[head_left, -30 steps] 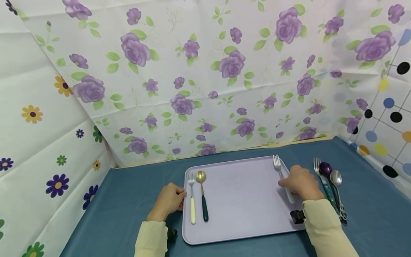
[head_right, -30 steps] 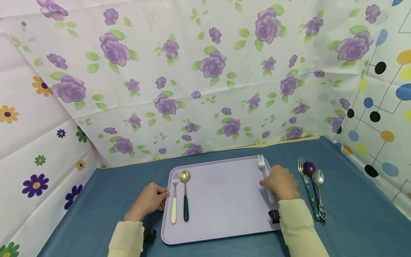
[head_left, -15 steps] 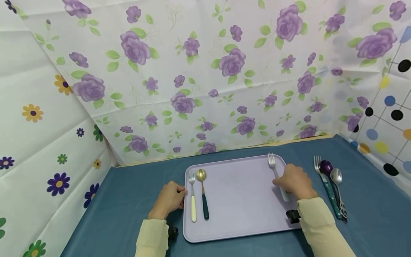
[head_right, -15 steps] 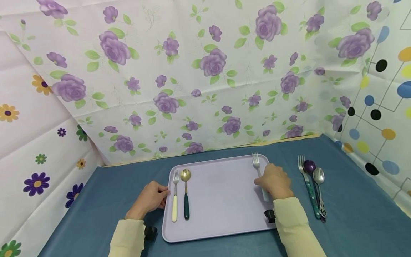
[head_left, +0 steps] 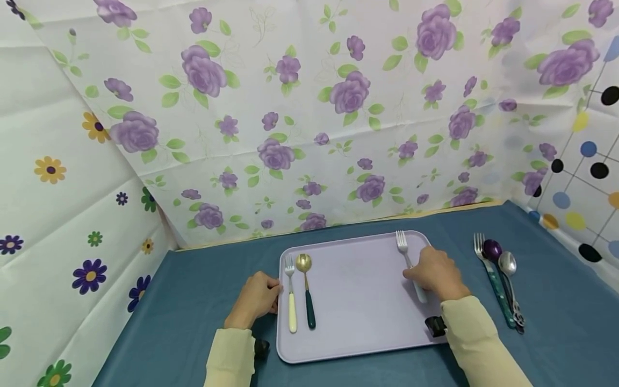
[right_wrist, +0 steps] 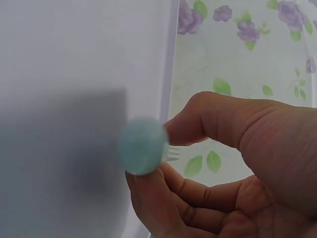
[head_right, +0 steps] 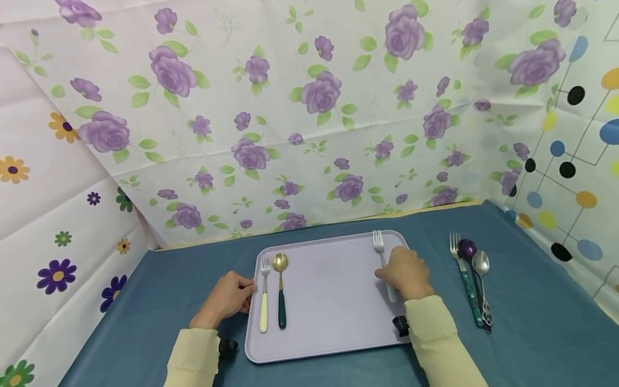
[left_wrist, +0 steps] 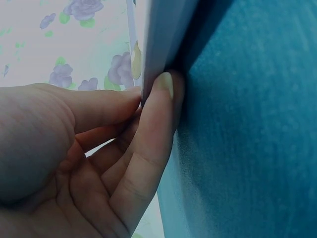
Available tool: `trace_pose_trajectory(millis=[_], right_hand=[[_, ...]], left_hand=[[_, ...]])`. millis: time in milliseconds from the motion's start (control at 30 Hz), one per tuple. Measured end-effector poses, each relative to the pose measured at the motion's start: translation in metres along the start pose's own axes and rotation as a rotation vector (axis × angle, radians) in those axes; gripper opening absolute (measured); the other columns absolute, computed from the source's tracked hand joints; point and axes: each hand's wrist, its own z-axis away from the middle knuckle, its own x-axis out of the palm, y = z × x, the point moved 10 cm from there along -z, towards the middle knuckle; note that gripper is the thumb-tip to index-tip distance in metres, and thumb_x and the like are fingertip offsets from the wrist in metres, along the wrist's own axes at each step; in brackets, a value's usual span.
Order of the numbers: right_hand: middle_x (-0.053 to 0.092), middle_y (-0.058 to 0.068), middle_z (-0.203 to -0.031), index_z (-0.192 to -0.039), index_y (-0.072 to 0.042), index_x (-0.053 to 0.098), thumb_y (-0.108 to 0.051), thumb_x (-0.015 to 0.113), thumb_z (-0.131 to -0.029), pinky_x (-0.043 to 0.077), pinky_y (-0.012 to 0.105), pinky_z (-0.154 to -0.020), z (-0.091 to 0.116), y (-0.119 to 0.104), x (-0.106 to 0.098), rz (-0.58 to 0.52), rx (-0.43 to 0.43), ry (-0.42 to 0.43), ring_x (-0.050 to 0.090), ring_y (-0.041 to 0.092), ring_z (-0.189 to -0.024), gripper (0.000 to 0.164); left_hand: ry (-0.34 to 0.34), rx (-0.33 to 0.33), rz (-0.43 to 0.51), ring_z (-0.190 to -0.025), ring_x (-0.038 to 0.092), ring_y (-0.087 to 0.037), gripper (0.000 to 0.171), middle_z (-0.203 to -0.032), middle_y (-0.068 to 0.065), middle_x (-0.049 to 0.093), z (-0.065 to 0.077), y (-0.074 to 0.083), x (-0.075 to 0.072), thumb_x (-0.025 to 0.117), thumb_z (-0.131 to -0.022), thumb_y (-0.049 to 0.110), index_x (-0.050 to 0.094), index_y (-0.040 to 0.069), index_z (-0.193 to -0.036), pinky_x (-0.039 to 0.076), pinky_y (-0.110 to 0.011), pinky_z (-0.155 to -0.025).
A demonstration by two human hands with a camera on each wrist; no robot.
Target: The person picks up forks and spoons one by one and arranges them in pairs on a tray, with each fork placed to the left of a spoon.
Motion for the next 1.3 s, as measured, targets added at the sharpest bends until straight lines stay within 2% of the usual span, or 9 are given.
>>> trace_pose_trajectory(millis=[200, 400, 733, 1000, 1300], right_hand=[[0.055, 0.012, -0.069, -0.082, 0.003, 0.058, -0.022, 0.071, -0.079, 0.041, 0.034, -0.046, 0.001, -0.008, 0.000, -0.006, -0.026, 0.014, 0.051, 0.025, -0.059, 0.029], [0.053, 0.011, -0.066, -0.077, 0.001, 0.058, -0.021, 0.071, -0.078, 0.040, 0.033, -0.045, 0.000, -0.012, 0.004, 0.000, -0.037, 0.024, 0.051, 0.023, -0.057, 0.026], [0.055, 0.011, -0.067, -0.080, 0.003, 0.059, -0.019, 0.073, -0.077, 0.042, 0.032, -0.044, 0.001, -0.025, 0.012, 0.005, -0.063, 0.031, 0.052, 0.022, -0.055, 0.027], [0.056, 0.011, -0.068, -0.082, 0.003, 0.059, -0.020, 0.073, -0.077, 0.041, 0.032, -0.044, 0.000, -0.028, 0.017, -0.013, -0.047, 0.027, 0.052, 0.022, -0.055, 0.027], [0.056, 0.010, -0.066, -0.076, 0.000, 0.059, -0.021, 0.073, -0.077, 0.041, 0.032, -0.044, -0.002, -0.038, 0.023, 0.002, -0.079, 0.034, 0.051, 0.021, -0.053, 0.025]], left_hand=[[0.001, 0.013, 0.017, -0.052, 0.059, -0.014, 0.019, -0.062, -0.008, 0.061, 0.000, 0.002, -0.001, 0.057, -0.095, 0.005, 0.073, -0.002, -0.100, 0.054, -0.029, -0.050], [-0.001, 0.013, 0.025, -0.052, 0.059, -0.014, 0.019, -0.064, -0.009, 0.062, 0.000, 0.002, 0.000, 0.057, -0.095, 0.005, 0.073, -0.003, -0.101, 0.055, -0.029, -0.050], [0.007, 0.003, 0.023, -0.052, 0.059, -0.013, 0.020, -0.067, -0.008, 0.062, 0.001, 0.002, -0.001, 0.057, -0.095, 0.005, 0.071, -0.005, -0.106, 0.055, -0.029, -0.049], [0.010, -0.006, 0.015, -0.052, 0.059, -0.014, 0.019, -0.066, -0.008, 0.061, -0.001, 0.001, -0.001, 0.057, -0.095, 0.006, 0.072, -0.003, -0.103, 0.054, -0.028, -0.049], [-0.002, 0.004, 0.012, -0.052, 0.058, -0.014, 0.018, -0.062, -0.007, 0.061, -0.001, 0.000, -0.001, 0.057, -0.095, 0.006, 0.074, -0.001, -0.098, 0.055, -0.029, -0.050]])
